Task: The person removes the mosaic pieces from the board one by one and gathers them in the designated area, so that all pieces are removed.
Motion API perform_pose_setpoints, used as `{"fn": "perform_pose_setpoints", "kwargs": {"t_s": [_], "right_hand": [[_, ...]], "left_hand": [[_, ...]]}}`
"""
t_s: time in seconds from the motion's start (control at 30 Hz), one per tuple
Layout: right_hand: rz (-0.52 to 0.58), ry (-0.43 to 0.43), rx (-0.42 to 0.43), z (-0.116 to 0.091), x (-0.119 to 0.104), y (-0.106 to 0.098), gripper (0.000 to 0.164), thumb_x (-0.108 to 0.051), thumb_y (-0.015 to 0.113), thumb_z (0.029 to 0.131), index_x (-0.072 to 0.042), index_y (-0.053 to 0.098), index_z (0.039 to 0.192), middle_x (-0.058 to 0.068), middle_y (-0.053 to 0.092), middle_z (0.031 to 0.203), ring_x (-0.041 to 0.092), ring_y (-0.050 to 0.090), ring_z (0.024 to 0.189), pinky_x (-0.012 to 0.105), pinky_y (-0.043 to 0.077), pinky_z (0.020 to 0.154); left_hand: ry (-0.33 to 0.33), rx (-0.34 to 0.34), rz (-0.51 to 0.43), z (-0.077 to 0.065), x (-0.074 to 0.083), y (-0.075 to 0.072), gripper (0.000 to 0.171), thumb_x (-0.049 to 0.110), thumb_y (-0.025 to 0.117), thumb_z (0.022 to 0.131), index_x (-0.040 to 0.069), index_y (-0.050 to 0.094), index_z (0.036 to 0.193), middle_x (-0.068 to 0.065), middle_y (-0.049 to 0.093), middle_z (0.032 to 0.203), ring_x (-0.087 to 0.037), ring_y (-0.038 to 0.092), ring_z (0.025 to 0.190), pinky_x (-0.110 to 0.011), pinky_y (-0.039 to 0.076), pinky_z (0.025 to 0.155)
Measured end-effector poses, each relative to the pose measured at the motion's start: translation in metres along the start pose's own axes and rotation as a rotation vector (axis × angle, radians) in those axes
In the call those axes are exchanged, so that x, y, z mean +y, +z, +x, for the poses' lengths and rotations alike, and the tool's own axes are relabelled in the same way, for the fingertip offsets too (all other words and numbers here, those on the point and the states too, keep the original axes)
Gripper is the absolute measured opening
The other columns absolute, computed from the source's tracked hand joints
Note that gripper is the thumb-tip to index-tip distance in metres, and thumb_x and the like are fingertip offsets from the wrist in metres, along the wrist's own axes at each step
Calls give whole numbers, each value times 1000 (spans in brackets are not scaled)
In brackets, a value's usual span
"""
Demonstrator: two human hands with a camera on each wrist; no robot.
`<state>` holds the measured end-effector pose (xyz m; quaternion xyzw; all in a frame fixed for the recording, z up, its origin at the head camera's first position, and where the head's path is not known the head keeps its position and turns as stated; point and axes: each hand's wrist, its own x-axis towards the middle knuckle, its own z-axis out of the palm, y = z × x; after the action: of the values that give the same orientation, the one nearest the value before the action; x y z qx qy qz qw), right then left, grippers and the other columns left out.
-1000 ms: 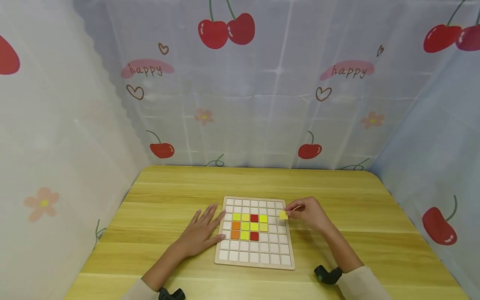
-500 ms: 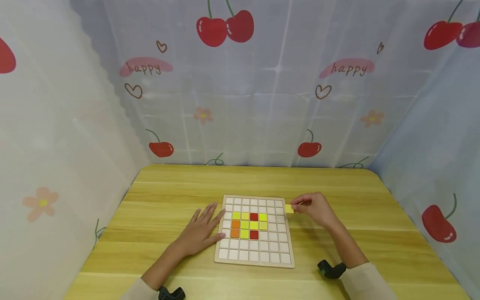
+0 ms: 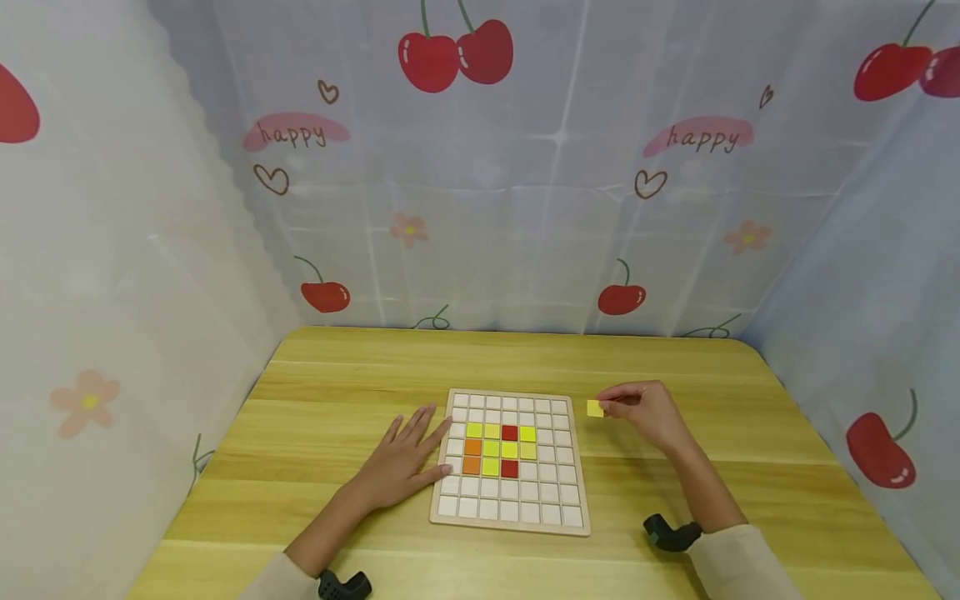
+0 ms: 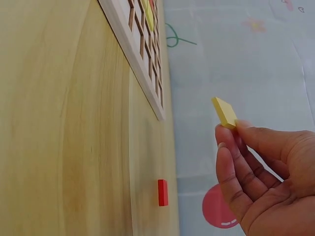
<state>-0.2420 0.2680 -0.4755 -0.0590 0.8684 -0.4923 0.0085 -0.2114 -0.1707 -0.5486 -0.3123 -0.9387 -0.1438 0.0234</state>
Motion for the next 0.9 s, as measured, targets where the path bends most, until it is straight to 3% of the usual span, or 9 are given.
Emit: {"fn": "perform_pose_setpoints", "kwargs": {"t_s": [0.27,0.6,0.9], "right_hand": [[-6,-9,63,2,7,-7,19,-13,73,95,0,78,107,15,75,99,36,72,92,46,59,83],[-9,13,109,3,15,-16,23,-14,72,97,2,76,112,18,74,107,11,71,86,43,59,82],[24,31,150,2,28,-21,26,-15,71,97,4,75,115,21,72,113,5,70,86,38,60,82]], "left_hand": [[-5,2,9,0,-1,1,78,66,38,102,21,20,164,-16,12,169,-34,12,155,-61,11,121],[-6,3,-3,1,0,0,78,65,39,103,21,20,164,-15,12,169,-33,12,155,-60,10,121],[13,41,-14,0,-1,3,75,60,45,103,17,27,163,-19,17,168,-37,16,154,-64,14,119]]}}
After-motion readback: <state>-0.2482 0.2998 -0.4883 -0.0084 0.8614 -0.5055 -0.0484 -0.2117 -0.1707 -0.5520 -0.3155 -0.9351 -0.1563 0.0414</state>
